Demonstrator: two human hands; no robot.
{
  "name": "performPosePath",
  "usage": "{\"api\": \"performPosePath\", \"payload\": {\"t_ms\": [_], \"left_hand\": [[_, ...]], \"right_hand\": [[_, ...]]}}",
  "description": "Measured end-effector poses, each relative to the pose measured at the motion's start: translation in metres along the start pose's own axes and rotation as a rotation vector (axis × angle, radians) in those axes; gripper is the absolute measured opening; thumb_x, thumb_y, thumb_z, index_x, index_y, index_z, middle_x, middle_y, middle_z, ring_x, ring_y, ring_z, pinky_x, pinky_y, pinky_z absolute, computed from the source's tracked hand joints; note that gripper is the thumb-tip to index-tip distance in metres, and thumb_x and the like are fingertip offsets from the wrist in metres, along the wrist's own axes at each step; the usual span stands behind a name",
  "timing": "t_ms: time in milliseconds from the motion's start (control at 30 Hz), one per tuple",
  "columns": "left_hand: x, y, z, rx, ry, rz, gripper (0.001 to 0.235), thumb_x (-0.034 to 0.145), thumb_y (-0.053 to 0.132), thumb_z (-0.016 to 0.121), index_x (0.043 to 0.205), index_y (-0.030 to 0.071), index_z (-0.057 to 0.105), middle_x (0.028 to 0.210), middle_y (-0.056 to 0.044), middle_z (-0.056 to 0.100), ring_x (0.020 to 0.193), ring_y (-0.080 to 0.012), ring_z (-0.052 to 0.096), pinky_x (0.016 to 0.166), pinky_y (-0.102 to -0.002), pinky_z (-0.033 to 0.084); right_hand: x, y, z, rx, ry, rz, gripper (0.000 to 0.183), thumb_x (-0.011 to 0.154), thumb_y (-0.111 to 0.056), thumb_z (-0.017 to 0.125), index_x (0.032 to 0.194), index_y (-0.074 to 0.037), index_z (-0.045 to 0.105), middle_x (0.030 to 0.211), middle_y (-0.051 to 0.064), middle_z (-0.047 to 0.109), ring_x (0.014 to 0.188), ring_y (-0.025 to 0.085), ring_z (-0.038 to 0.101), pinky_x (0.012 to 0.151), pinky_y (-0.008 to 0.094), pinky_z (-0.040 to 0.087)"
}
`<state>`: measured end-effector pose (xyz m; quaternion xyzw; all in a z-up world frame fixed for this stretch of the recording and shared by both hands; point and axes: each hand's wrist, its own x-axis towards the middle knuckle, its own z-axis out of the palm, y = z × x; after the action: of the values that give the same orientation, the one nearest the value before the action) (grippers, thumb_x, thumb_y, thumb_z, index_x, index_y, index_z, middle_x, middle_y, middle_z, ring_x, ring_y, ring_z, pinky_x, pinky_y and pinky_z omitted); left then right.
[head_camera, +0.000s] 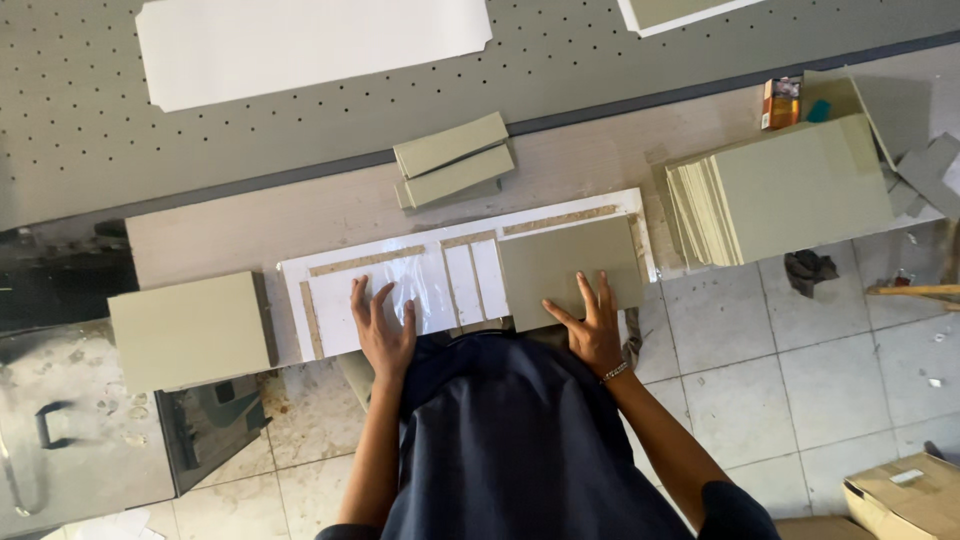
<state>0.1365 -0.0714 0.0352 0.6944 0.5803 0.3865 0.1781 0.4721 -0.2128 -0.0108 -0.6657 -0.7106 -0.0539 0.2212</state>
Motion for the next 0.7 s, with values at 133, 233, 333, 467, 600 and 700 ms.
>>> {"api": "performPosePath", "payload": {"t_ms": [133, 233, 333, 467, 600, 700], "left_hand": [[0.003, 0.005, -0.008, -0.115, -0.011, -0.035, 0.034, 0.093, 0.022, 0.074, 0.123, 0.011, 0.065, 0.15, -0.02, 0.042, 0.146, -0.0486, 0.036, 0.118, -0.062, 0.032], [0.009, 0.005, -0.023, -0.177, 0.006, -0.073, 0.033, 0.095, 0.02, 0.073, 0.126, 0.011, 0.064, 0.154, -0.02, 0.038, 0.149, -0.0475, 0.032, 0.118, -0.061, 0.031], [0.013, -0.003, -0.047, -0.146, 0.035, -0.08, 0.032, 0.096, 0.017, 0.072, 0.127, 0.012, 0.064, 0.154, -0.019, 0.037, 0.149, -0.0442, 0.033, 0.118, -0.059, 0.032], [0.017, -0.054, -0.086, 0.089, 0.128, -0.049, 0.035, 0.095, 0.011, 0.074, 0.129, 0.012, 0.066, 0.153, -0.019, 0.039, 0.147, -0.0466, 0.036, 0.117, -0.062, 0.032], [0.01, -0.092, -0.144, 0.304, 0.195, -0.149, 0.046, 0.097, 0.005, 0.074, 0.14, 0.011, 0.06, 0.157, -0.021, 0.033, 0.147, -0.0489, 0.03, 0.115, -0.07, 0.031], [0.002, -0.096, -0.169, 0.336, 0.06, -0.192, 0.046, 0.096, 0.005, 0.075, 0.141, 0.006, 0.064, 0.159, -0.025, 0.038, 0.149, -0.052, 0.026, 0.113, -0.075, 0.028]], "right_hand": [[0.005, 0.0, -0.002, 0.048, -0.051, 0.022, 0.057, 0.096, -0.009, 0.049, 0.137, -0.047, 0.063, 0.162, 0.017, 0.039, 0.145, 0.061, 0.028, 0.108, 0.065, 0.033], [0.009, 0.001, -0.005, 0.106, -0.099, 0.048, 0.061, 0.092, -0.005, 0.054, 0.138, -0.044, 0.063, 0.162, 0.018, 0.037, 0.145, 0.062, 0.025, 0.109, 0.067, 0.031], [0.027, -0.008, -0.03, 0.146, -0.199, 0.087, 0.062, 0.081, -0.012, 0.069, 0.135, -0.043, 0.066, 0.164, 0.019, 0.031, 0.147, 0.06, 0.024, 0.108, 0.069, 0.032], [0.053, 0.008, -0.045, 0.287, -0.136, 0.125, 0.035, 0.08, -0.038, 0.082, 0.114, -0.039, 0.078, 0.155, 0.02, 0.042, 0.143, 0.048, 0.041, 0.112, 0.059, 0.038], [0.06, 0.077, -0.006, 0.249, 0.048, 0.42, 0.028, 0.097, -0.03, 0.074, 0.125, -0.028, 0.075, 0.131, 0.01, 0.055, 0.128, 0.033, 0.054, 0.108, 0.048, 0.044], [0.068, 0.119, 0.01, 0.048, 0.265, 0.52, 0.03, 0.095, -0.023, 0.082, 0.124, -0.018, 0.077, 0.107, 0.009, 0.059, 0.103, 0.032, 0.061, 0.091, 0.045, 0.048]]}}
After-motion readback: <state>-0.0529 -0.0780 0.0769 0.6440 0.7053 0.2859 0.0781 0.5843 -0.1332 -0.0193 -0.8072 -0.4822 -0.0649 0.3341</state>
